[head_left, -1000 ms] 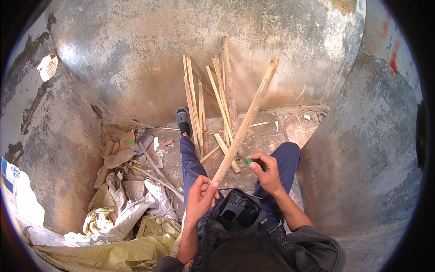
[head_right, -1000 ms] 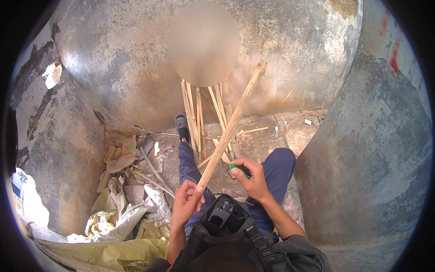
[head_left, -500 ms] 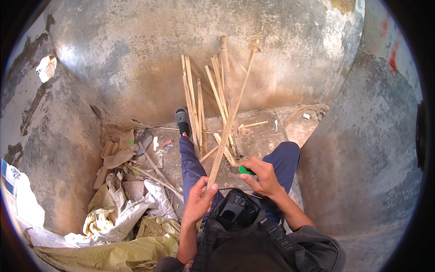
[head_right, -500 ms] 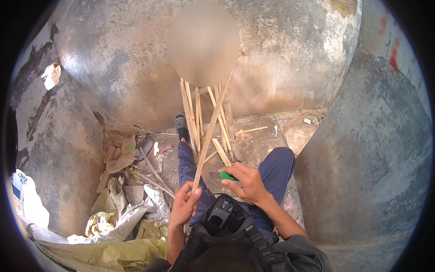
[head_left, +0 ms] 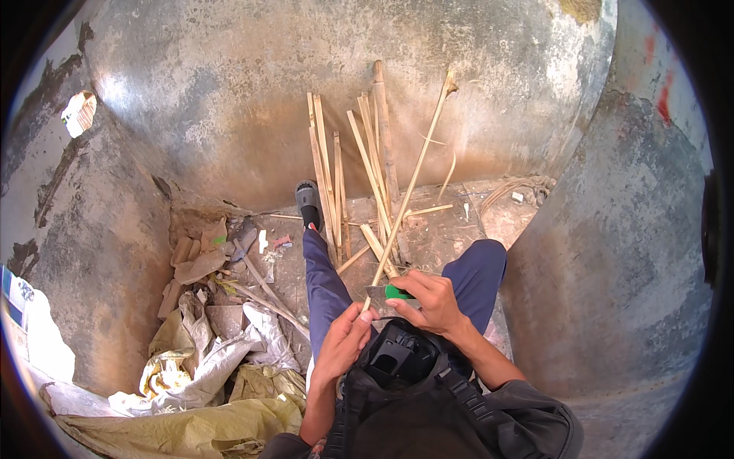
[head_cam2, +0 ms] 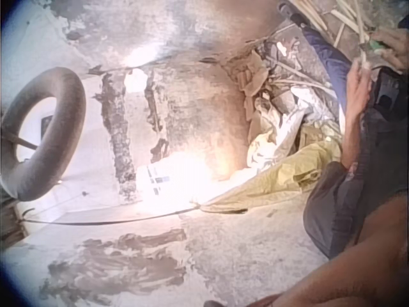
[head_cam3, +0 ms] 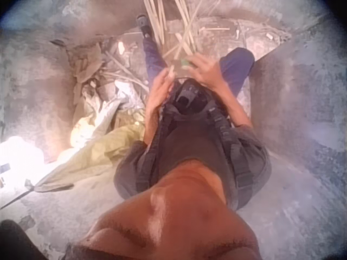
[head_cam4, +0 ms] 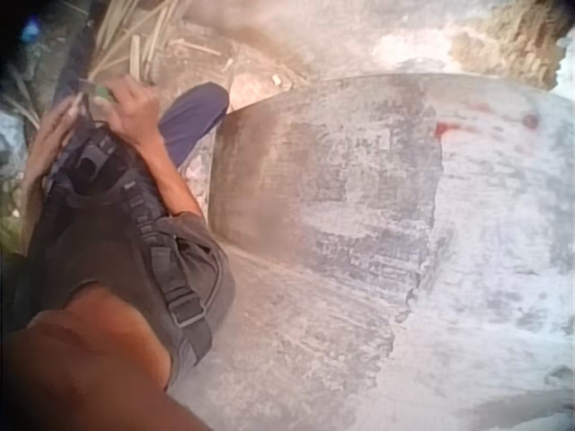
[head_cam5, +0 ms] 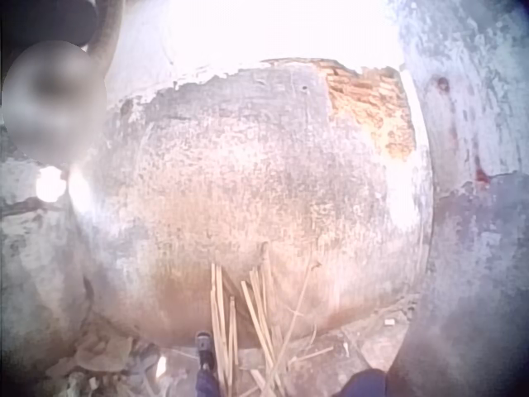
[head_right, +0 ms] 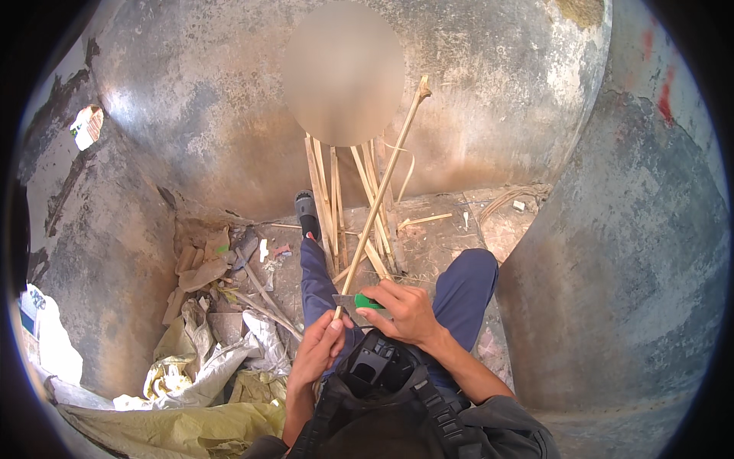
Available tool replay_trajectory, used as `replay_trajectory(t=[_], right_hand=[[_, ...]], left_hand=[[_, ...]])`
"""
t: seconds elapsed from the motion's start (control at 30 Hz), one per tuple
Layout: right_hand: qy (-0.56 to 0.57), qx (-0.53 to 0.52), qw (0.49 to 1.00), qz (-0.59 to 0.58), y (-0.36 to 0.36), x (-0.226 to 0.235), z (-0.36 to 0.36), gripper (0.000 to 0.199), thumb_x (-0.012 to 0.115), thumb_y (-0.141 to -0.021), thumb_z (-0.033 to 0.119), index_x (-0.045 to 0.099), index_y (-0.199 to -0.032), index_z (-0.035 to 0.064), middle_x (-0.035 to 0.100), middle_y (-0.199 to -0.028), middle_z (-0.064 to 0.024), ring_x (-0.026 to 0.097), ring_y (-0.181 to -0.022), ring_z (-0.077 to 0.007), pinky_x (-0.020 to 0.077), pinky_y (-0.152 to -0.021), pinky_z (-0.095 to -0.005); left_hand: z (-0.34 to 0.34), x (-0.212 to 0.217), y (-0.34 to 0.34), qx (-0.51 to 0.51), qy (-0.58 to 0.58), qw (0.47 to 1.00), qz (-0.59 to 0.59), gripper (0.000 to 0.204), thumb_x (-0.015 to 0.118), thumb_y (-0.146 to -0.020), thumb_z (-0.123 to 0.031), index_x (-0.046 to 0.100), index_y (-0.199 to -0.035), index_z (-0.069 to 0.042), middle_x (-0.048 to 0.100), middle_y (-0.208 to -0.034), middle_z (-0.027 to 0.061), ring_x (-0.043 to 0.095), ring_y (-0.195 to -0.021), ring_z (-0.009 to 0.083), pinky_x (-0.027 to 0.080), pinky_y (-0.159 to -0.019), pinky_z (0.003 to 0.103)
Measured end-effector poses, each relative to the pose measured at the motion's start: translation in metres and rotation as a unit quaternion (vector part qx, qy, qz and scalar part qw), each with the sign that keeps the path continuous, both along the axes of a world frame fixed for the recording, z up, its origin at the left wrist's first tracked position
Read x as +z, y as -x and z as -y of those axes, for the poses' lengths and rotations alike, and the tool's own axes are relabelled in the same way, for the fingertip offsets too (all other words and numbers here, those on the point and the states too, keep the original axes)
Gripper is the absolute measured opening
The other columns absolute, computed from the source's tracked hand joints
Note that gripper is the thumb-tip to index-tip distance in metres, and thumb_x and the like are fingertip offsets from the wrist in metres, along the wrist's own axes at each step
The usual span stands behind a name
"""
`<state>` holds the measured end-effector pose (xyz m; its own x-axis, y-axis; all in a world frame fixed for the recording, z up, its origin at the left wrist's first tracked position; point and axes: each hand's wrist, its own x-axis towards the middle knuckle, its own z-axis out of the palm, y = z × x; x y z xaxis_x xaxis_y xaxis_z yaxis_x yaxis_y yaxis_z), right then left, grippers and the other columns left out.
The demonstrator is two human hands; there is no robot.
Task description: The person scrapes the surface of a bamboo strip using a small hand tool while sitting among several other bamboo pieces.
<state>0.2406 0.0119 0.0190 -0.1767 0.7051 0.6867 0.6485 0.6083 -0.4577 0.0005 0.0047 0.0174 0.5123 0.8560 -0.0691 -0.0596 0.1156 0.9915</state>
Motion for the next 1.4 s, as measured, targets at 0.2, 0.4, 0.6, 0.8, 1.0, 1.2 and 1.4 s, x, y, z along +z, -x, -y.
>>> replay_trajectory(t=[0.2,0.4,0.6,0.8,1.0,1.2,1.4], right_hand=[[-0.012,-0.001,1.000,-0.003,0.005,0.000,0.002,0.029,0.085,-0.095,0.032,0.079,-0.114,0.0106,0.065,-0.085,-0.0057,0.072,-0.073,-0.0282,0.0554,-0.064,-0.0414],[-0.015,-0.011,1.000,0.002,0.009,0.002,0.005,0.027,0.086,-0.096,0.032,0.080,-0.113,0.0127,0.062,-0.083,-0.0048,0.071,-0.071,-0.0274,0.0550,-0.063,-0.0414],[-0.021,-0.018,1.000,0.014,0.010,0.004,0.005,0.026,0.086,-0.095,0.032,0.080,-0.111,0.0127,0.062,-0.082,-0.0048,0.071,-0.070,-0.0269,0.0548,-0.062,-0.0412],[-0.025,-0.063,0.998,-0.010,-0.004,0.012,-0.003,0.026,0.087,-0.096,0.031,0.079,-0.109,0.0103,0.072,-0.087,-0.0062,0.074,-0.071,-0.0284,0.0568,-0.063,-0.0406],[-0.011,-0.045,0.999,-0.007,-0.016,0.009,-0.005,0.028,0.087,-0.096,0.031,0.080,-0.111,0.0088,0.072,-0.086,-0.0064,0.073,-0.070,-0.0287,0.0562,-0.062,-0.0407],[-0.023,-0.038,0.999,0.012,-0.011,0.004,0.001,0.029,0.088,-0.095,0.031,0.080,-0.111,0.0088,0.069,-0.085,-0.0056,0.072,-0.069,-0.0277,0.0550,-0.060,-0.0400],[-0.032,-0.049,0.998,0.020,-0.014,0.014,0.000,0.028,0.088,-0.094,0.031,0.080,-0.110,0.0096,0.069,-0.084,-0.0047,0.072,-0.068,-0.0264,0.0560,-0.061,-0.0393]], left_hand=[[0.000,-0.001,-0.002,-0.015,-0.047,0.999,-0.015,0.042,0.042,-0.125,-0.040,0.064,-0.120,-0.005,0.043,-0.072,-0.0047,0.039,-0.064,0.0067,0.032,-0.059,0.028],[0.002,0.008,-0.005,-0.012,-0.074,0.996,-0.041,0.047,0.035,-0.125,-0.043,0.060,-0.116,-0.005,0.040,-0.072,-0.0053,0.036,-0.060,0.0055,0.030,-0.055,0.025],[0.004,0.008,-0.003,0.003,-0.109,0.992,-0.069,0.045,0.035,-0.126,-0.041,0.059,-0.113,-0.005,0.042,-0.071,-0.0042,0.038,-0.060,0.0071,0.032,-0.055,0.028],[0.008,0.008,0.001,0.015,-0.122,0.987,-0.107,0.043,0.036,-0.126,-0.039,0.059,-0.111,-0.006,0.042,-0.071,-0.0044,0.038,-0.059,0.0073,0.033,-0.055,0.028],[0.010,0.000,0.004,0.010,-0.113,0.987,-0.115,0.042,0.036,-0.126,-0.039,0.059,-0.110,-0.007,0.043,-0.072,-0.0042,0.039,-0.060,0.0075,0.033,-0.056,0.029],[0.011,0.005,-0.001,0.019,-0.131,0.980,-0.152,0.037,0.042,-0.124,-0.031,0.060,-0.110,-0.002,0.055,-0.071,0.0102,0.054,-0.065,0.0256,0.045,-0.067,0.042],[0.013,0.011,-0.002,0.030,-0.152,0.975,-0.158,0.039,0.040,-0.124,-0.034,0.058,-0.108,-0.004,0.045,-0.069,0.0020,0.043,-0.061,0.0144,0.036,-0.060,0.036]])
